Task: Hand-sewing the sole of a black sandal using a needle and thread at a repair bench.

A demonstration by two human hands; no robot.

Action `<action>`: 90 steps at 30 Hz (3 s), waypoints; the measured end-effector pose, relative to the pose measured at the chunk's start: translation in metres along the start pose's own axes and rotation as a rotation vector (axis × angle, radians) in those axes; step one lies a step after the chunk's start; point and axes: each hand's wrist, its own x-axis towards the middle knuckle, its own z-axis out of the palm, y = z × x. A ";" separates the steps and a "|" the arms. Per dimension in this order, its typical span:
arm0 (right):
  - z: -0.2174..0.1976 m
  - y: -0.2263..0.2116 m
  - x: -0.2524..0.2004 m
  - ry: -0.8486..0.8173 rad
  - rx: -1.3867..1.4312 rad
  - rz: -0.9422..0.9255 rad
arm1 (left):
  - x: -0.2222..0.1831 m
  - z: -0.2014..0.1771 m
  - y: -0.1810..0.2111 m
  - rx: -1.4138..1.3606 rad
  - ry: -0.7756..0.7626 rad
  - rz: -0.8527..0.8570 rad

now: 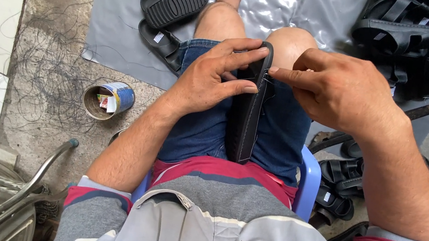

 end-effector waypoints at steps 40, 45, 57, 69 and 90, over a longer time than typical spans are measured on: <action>0.022 -0.011 -0.018 0.226 0.114 0.051 | -0.020 -0.020 0.017 -0.367 -0.078 -0.066; 0.021 -0.009 -0.015 0.193 0.045 0.006 | -0.004 0.005 0.018 -0.496 0.019 -0.104; 0.027 -0.011 -0.015 0.167 -0.017 0.032 | 0.008 0.007 0.041 0.471 -0.096 -0.139; -0.019 0.004 -0.035 -0.107 -0.010 0.253 | 0.015 0.015 0.036 0.601 0.099 0.097; 0.021 -0.033 -0.011 0.281 0.389 0.279 | -0.007 0.029 0.020 0.146 0.290 0.137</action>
